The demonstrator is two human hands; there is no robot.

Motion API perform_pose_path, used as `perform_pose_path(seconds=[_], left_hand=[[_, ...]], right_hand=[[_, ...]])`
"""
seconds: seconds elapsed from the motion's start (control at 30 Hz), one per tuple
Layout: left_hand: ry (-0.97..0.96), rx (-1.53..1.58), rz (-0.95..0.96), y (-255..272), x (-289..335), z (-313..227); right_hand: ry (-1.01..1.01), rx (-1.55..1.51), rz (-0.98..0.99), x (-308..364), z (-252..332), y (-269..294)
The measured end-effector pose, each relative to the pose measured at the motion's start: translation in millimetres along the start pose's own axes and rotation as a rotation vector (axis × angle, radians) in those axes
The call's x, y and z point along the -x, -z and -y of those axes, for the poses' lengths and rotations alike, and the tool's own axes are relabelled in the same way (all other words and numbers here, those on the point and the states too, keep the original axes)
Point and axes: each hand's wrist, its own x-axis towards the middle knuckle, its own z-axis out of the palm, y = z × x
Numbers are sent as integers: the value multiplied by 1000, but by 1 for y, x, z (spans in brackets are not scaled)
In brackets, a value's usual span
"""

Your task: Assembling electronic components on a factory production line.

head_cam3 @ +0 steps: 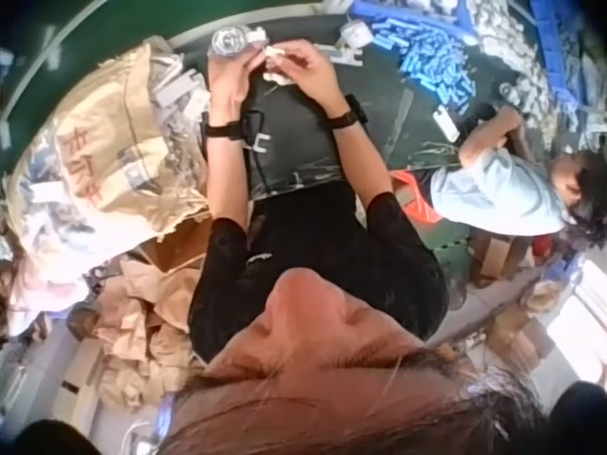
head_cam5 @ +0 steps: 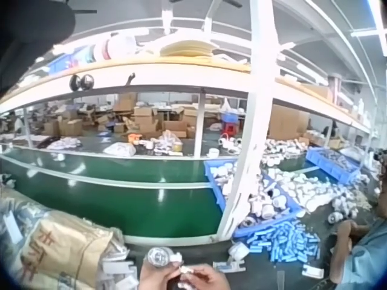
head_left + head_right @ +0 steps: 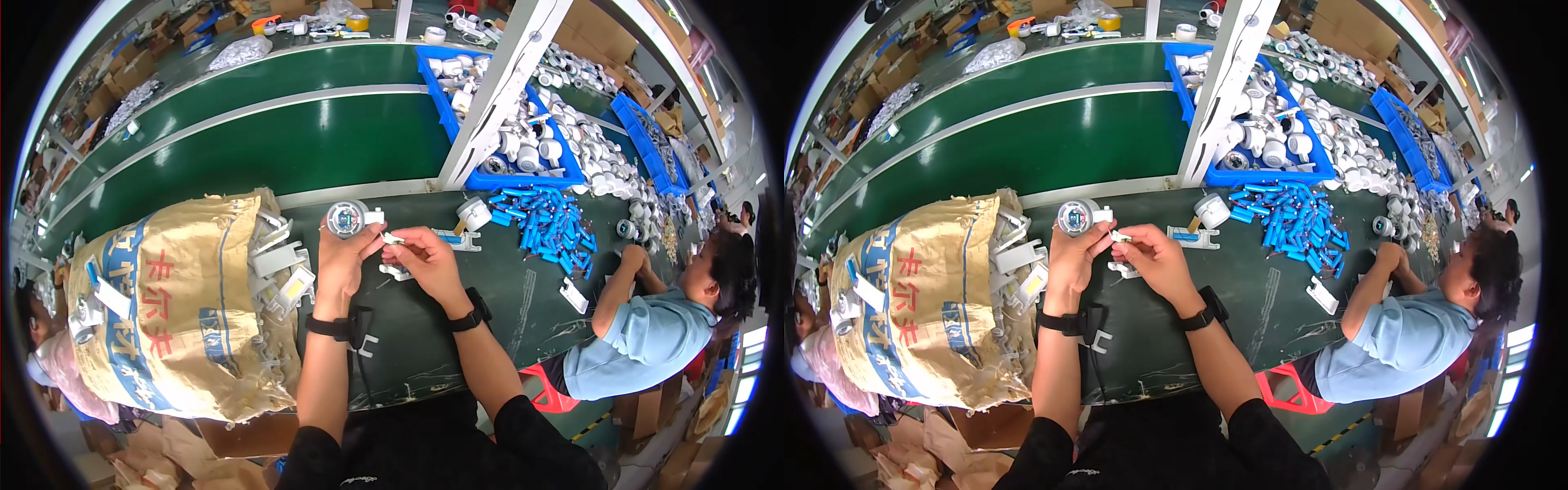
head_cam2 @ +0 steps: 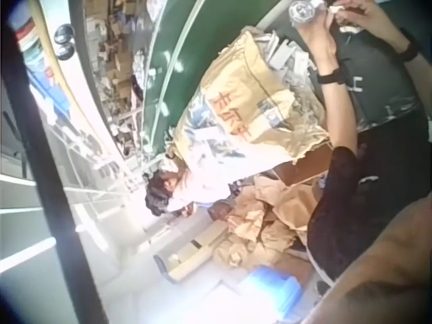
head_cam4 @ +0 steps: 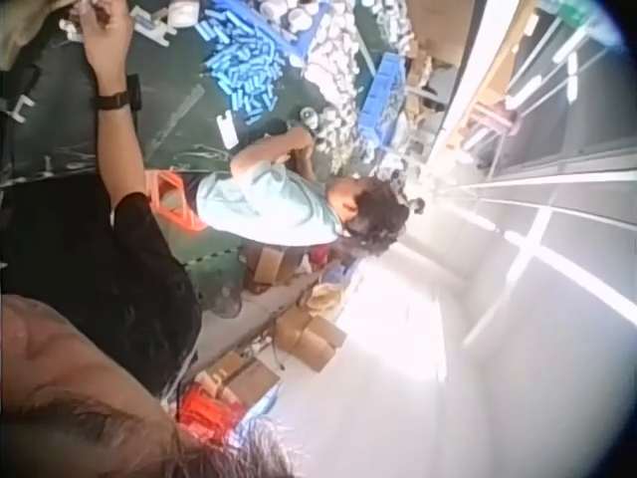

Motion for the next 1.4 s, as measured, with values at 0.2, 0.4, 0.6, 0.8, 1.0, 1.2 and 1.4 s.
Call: perform_pose_path(seconds=[0.2,0.4,0.6,0.8,1.0,1.2,1.4], left_hand=[[-16,-47,16,-7,4,-6],[-9,-93,18,-5,6,-6],[-46,-176,-9,-11,10,-10],[-62,-180,-14,-6,8,-6],[-78,-181,-3,-11,11,-13],[-98,-173,-12,-15,10,-17],[-188,-337,-21,-47,-5,-69]], right_hand=[[86,-8,18,3,8,-1],[109,85,35,5,5,1],[49,70,47,5,7,4],[57,45,46,4,1,5],[76,103,81,2,2,7],[128,191,74,-1,14,3],[212,141,20,-36,39,-9]])
